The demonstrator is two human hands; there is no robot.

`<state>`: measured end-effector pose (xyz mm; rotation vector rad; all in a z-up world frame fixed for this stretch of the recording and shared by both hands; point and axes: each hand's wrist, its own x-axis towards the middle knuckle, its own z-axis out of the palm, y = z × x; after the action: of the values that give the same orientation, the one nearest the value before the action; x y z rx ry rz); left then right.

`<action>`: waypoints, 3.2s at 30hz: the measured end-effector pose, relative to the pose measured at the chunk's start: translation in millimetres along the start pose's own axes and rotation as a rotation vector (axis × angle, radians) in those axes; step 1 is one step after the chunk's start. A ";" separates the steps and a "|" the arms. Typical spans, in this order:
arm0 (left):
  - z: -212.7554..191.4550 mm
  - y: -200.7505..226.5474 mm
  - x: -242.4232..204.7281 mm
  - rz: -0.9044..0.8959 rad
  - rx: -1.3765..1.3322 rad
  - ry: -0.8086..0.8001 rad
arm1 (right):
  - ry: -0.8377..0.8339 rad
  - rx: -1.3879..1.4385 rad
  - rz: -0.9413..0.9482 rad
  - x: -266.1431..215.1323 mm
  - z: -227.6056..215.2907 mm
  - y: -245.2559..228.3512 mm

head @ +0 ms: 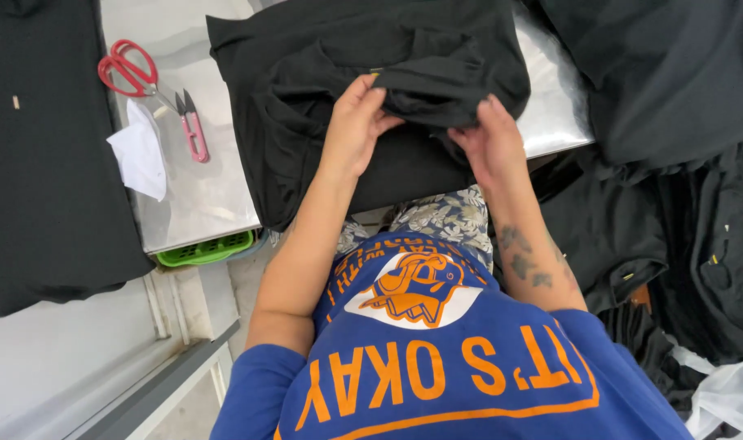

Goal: Folding black garments, trimming loose threads with snips, and stacking them on a work table.

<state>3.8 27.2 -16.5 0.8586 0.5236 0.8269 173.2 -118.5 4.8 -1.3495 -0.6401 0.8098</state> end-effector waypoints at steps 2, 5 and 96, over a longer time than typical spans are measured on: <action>7.0 17.3 -4.4 -0.043 -0.215 -0.023 | -0.095 0.515 0.137 16.6 -0.1 -0.5; 8.4 27.5 -4.9 -0.063 -0.370 -0.025 | -0.082 0.915 0.322 33.5 16.4 -22.4; -14.4 75.0 -82.6 0.566 1.294 0.249 | -0.275 -1.146 -0.747 36.0 112.9 -7.6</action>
<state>-85.9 -4.1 43.7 2.1738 1.0948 1.0901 104.8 -23.5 24.9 -1.7789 -1.8627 -0.0710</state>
